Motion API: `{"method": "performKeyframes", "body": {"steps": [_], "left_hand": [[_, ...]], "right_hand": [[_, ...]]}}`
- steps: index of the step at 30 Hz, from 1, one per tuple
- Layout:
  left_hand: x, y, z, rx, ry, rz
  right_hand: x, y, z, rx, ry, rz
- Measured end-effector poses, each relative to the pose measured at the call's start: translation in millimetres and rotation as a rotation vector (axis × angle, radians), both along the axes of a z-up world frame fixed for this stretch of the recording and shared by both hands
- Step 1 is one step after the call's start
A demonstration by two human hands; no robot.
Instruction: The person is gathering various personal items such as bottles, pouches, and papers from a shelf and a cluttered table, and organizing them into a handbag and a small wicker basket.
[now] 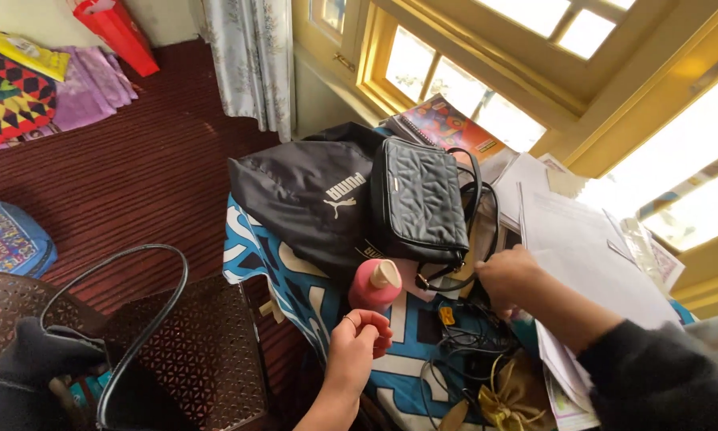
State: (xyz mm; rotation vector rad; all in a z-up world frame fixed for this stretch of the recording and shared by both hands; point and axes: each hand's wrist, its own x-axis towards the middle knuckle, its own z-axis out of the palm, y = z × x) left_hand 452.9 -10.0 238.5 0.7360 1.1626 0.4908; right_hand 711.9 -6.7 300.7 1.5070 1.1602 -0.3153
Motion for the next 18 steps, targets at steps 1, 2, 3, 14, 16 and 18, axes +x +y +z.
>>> {"method": "performKeyframes", "body": {"steps": [1,2,3,14,16,18], "left_hand": [[-6.1,0.9,-2.1,0.028,-0.040,0.000],[-13.0,1.7,-4.7,0.055,-0.078,0.001],[-21.3,3.2,-4.1,0.056,-0.083,-0.003],[-160.4,16.5,44.1,0.589,-0.383,-0.662],[-185.7,9.1,24.0,0.409,-0.578,-0.595],[-210.0,6.0,2.7,0.240,-0.751,-0.495]], "right_hand": [[0.9,-4.7,7.8,0.136,0.018,0.037],[1.0,-9.5,14.7,0.271,0.038,0.075],[-5.6,-19.8,36.8,0.272,0.033,0.072],[-219.7,-5.8,192.1,0.286,1.015,0.034],[-242.5,22.5,153.7,0.307,1.307,0.068],[-292.0,40.0,112.5,0.290,1.624,0.114]]}}
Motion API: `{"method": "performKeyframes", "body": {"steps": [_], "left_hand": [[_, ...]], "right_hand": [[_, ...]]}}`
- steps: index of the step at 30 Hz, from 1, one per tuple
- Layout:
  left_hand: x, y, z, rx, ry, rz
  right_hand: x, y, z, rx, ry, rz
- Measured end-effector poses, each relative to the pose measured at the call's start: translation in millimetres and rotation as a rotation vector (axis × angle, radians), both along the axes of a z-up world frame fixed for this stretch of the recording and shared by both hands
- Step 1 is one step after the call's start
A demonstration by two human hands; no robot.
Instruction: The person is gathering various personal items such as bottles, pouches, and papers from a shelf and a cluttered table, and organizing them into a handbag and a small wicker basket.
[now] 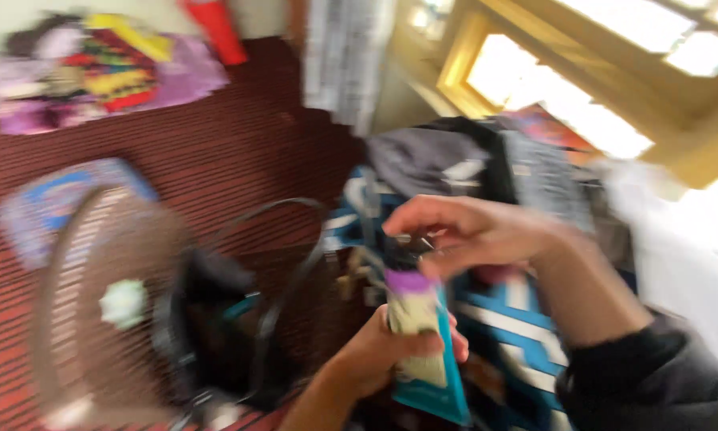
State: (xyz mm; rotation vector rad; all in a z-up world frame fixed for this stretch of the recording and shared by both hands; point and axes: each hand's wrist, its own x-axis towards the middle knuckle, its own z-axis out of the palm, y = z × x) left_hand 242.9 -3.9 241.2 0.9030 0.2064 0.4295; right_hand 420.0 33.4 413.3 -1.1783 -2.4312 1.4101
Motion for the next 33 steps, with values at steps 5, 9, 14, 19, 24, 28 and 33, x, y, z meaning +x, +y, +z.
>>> {"method": "performKeyframes", "body": {"steps": [5,9,14,19,24,28,33], "left_hand": [[-77.1,8.8,-3.1,-0.611,0.223,0.798],[-127.4,9.5,-52.2,-0.610,0.502,1.070],[-185.3,29.5,-176.0,-0.230,1.040,0.920],[-253.1,19.3,-266.1,0.480,1.322,1.074],[-275.5,-4.8,-162.9,-0.571,0.961,1.147],[-283.2,-11.8,-183.5,-0.518,0.932,1.218],[-258.1,-1.0,-213.8,-0.310,0.989,1.241]], "right_hand": [[-82.7,0.4,-205.1,0.251,0.223,-0.390],[-188.7,-35.8,-175.7,-0.580,0.573,-1.009],[-242.1,-29.9,-232.9,-0.958,0.569,-1.082],[-250.5,26.6,-349.6,-0.541,0.455,-0.810],[-288.7,63.9,-387.3,-1.113,0.773,-1.506],[-298.0,59.6,-357.8,-1.109,0.785,-1.509],[-269.8,41.9,-404.1,-1.039,0.998,-1.437]]}}
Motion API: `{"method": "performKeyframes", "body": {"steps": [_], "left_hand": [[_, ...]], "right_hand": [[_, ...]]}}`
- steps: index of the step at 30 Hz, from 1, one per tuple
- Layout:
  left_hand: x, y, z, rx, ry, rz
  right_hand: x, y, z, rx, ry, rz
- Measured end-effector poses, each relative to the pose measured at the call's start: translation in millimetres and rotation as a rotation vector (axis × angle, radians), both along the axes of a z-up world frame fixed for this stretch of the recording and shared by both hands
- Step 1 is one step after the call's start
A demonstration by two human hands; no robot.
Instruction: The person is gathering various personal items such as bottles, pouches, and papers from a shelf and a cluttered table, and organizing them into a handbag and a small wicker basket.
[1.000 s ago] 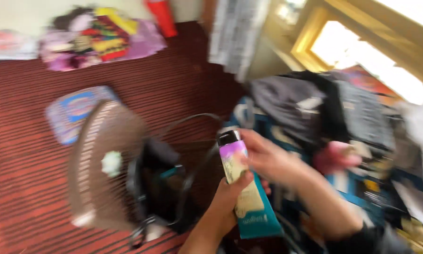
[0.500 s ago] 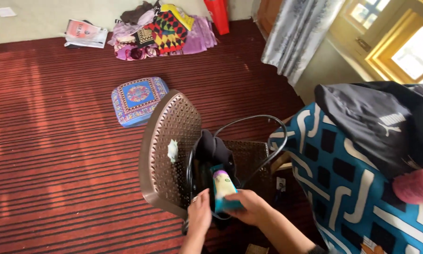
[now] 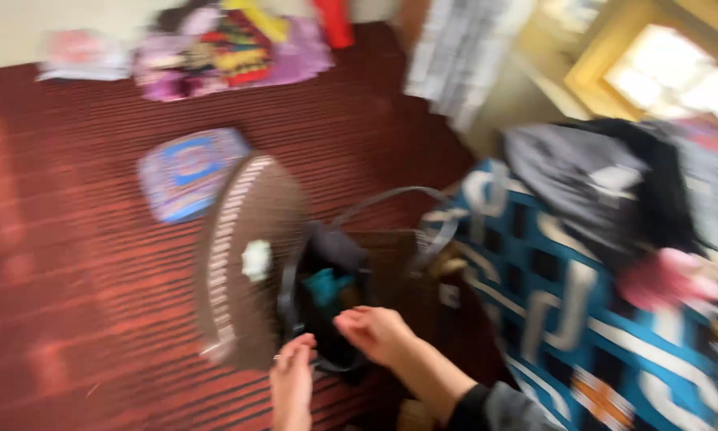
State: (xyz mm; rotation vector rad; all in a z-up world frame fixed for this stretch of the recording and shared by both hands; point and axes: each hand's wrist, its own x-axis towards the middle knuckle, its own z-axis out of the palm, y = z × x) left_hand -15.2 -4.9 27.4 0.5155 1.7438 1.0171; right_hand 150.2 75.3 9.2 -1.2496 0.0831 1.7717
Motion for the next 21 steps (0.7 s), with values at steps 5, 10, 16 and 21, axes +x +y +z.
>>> {"method": "performKeyframes", "body": {"steps": [5,10,16,21], "left_hand": [[62.1,27.1,39.2,0.077,-0.184,-0.159],[154.5,40.8,37.5,0.152,-0.294,-0.372],[254.6,25.7,57.0,0.093,-0.367,-0.663],[304.0,18.5,103.5,-0.012,-0.288,-0.858]], "right_hand": [[32.9,-35.9,74.3,-0.019,0.055,0.075],[116.2,-68.5,97.9,0.035,0.014,0.007],[221.2,-117.9,125.6,0.100,-0.132,-0.184],[379.1,-147.4,110.5,0.148,-0.884,-0.159]]}}
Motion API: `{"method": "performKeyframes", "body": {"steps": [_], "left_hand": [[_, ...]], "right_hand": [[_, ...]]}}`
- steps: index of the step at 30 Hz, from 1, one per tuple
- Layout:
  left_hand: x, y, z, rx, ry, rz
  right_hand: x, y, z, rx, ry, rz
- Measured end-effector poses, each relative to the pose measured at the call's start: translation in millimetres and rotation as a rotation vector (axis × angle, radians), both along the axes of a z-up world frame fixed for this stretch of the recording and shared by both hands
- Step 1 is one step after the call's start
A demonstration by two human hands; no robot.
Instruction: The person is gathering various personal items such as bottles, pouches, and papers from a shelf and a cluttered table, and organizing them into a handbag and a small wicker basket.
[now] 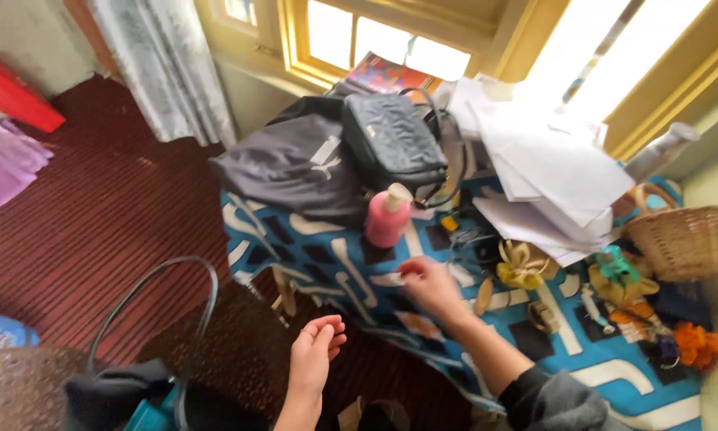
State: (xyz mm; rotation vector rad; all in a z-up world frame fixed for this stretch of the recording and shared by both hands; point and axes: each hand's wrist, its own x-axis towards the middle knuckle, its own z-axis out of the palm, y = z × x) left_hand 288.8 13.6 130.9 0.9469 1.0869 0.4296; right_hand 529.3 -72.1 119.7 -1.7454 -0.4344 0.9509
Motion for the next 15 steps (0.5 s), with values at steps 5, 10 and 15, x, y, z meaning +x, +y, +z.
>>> {"method": "performKeyframes", "body": {"steps": [5,10,15], "left_hand": [[23.6,-4.0,27.8,-0.076,0.083,-0.008],[32.2,0.1,51.3,-0.087,0.147,0.050],[31.6,5.2,57.0,-0.087,0.134,0.114]], "right_hand": [[114.7,-22.1,19.0,-0.425,-1.236,-0.023],[146.8,-17.1,34.9,-0.710,-1.251,0.172],[177.4,-12.8,101.2,-0.652,-0.877,0.061]]}}
